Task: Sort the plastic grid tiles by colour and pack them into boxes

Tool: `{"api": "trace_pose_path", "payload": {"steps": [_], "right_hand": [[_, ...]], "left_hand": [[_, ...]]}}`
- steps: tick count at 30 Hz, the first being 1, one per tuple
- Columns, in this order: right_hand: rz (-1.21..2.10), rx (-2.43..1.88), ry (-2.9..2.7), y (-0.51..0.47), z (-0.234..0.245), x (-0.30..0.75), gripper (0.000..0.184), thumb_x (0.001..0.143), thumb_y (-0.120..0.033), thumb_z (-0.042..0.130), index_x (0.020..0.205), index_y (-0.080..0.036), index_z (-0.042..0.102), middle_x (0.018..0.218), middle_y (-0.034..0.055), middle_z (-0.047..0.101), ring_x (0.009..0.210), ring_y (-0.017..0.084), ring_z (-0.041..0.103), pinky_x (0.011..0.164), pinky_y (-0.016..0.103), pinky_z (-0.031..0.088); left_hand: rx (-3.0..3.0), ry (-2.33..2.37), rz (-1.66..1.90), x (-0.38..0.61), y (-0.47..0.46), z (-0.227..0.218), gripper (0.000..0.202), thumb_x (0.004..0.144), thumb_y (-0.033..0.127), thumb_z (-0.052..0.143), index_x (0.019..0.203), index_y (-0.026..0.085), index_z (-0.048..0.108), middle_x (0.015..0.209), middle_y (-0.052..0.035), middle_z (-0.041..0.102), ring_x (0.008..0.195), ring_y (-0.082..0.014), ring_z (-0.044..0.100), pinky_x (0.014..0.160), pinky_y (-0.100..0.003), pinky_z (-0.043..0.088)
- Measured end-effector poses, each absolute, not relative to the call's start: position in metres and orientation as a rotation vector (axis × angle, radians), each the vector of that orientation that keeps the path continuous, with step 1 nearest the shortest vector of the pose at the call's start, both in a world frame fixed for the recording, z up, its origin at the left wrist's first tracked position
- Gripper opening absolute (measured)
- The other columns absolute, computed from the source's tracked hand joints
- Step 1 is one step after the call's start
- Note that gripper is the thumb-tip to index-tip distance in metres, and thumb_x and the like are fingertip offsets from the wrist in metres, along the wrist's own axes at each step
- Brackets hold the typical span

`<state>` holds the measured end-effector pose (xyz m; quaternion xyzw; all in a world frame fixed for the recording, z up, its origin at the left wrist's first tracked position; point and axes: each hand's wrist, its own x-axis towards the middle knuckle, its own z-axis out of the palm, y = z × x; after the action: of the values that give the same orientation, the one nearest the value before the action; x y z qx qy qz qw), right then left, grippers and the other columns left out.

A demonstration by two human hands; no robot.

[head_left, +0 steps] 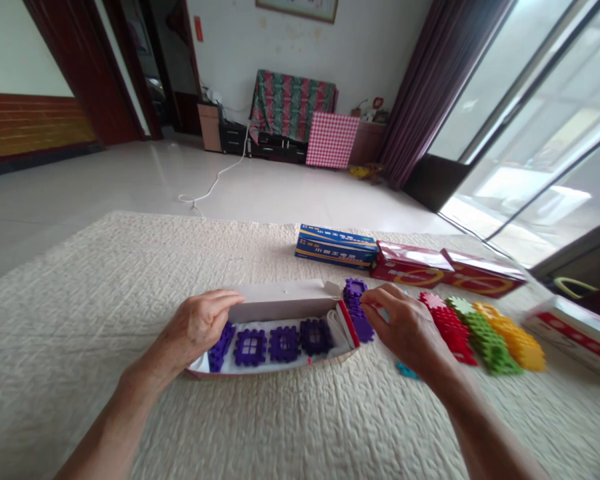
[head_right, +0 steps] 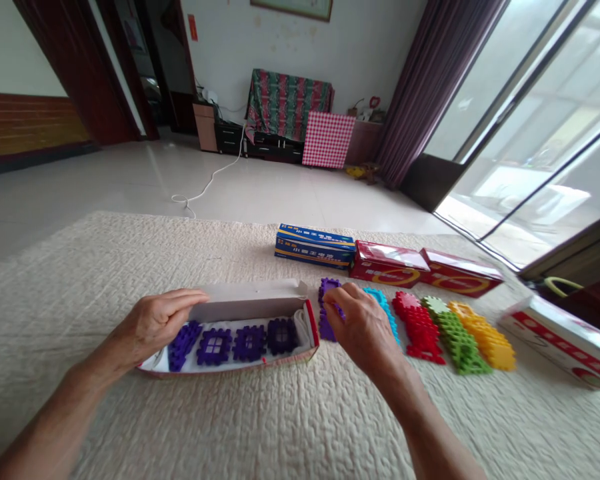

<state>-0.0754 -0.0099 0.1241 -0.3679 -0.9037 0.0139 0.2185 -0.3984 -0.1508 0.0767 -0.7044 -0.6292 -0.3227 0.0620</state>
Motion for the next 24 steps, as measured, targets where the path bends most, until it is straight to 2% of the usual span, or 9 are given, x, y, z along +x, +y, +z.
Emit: {"api": "trace_pose_path", "payload": {"steps": [5,14,24], "right_hand": [[0.045,-1.250,-2.513,0.003,0.104,-0.044,0.020,0.089,-0.025,0.046,0.088,-0.021,0.065,0.086,0.0039,0.062,0.075,0.015,0.058,0.067,0.026,0.041],[0.047,-1.337,-2.635,-0.002,0.084,-0.056,0.025,0.085,-0.018,0.051,0.105,-0.021,0.065,0.097,0.0057,0.061,0.086,0.016,0.058,0.074,0.026,0.041],[0.080,-1.280,-2.626,-0.004,0.081,-0.056,0.018,0.081,-0.016,0.051,0.093,-0.019,0.064,0.094,0.0062,0.063,0.083,0.018,0.059,0.073,0.028,0.042]], "left_hand": [[-2.109,-1.897,-0.964,-0.407,-0.148,0.066,0.034,0.080,0.017,0.042,0.096,0.023,0.071,0.102,-0.0013,0.073,0.091,-0.0177,0.070,0.086,-0.029,0.056],[-2.110,-1.874,-0.929,-0.414,-0.149,0.059,0.033,0.081,0.019,0.043,0.098,0.023,0.071,0.103,-0.0010,0.073,0.093,-0.0190,0.070,0.087,-0.029,0.056],[-2.142,-1.897,-0.951,-0.402,-0.151,0.074,0.035,0.080,0.013,0.041,0.094,0.019,0.072,0.100,-0.0033,0.074,0.092,-0.0176,0.070,0.085,-0.030,0.057]]}}
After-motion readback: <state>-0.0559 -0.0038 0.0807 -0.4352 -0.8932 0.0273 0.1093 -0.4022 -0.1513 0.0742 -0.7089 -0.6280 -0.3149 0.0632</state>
